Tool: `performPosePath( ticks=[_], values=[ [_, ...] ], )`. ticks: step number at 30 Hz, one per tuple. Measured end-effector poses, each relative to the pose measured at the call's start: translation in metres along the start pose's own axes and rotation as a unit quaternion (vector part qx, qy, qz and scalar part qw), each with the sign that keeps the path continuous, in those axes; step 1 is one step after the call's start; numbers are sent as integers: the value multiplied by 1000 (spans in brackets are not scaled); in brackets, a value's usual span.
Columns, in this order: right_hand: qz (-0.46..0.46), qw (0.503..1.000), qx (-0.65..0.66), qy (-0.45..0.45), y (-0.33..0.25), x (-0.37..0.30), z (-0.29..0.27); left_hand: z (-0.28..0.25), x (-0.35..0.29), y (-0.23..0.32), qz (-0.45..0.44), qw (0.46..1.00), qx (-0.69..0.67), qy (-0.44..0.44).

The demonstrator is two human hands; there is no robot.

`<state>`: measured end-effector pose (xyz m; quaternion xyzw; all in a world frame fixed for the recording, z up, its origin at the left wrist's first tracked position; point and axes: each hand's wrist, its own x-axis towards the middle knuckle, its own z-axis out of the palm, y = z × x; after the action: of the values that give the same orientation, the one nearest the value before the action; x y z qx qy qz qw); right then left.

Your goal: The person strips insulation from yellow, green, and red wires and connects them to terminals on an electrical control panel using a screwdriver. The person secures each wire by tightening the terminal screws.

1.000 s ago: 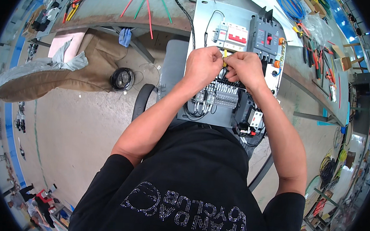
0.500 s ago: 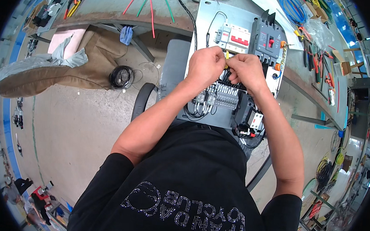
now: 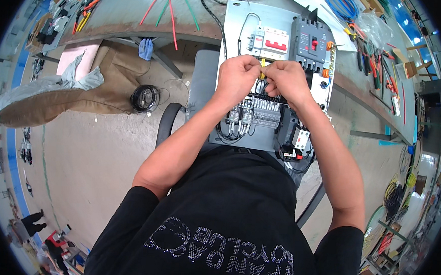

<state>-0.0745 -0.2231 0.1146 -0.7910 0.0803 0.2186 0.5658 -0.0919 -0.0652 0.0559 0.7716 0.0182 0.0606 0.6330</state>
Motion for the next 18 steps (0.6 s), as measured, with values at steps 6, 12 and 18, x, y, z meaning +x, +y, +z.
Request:
performPosePath(
  ticks=[6, 12, 18],
  values=[
    [-7, 1000, 14, 0, 2, 1, 0, -15, -4, 10, -14, 996, 7, -87],
    [-19, 999, 47, 0, 9, 4, -3, -19, -6, 17, 39, 983, 115, -137],
    [-39, 999, 12, 16, 13, 11, -1, -6, -9, 17, 23, 993, 63, -98]
  ],
)
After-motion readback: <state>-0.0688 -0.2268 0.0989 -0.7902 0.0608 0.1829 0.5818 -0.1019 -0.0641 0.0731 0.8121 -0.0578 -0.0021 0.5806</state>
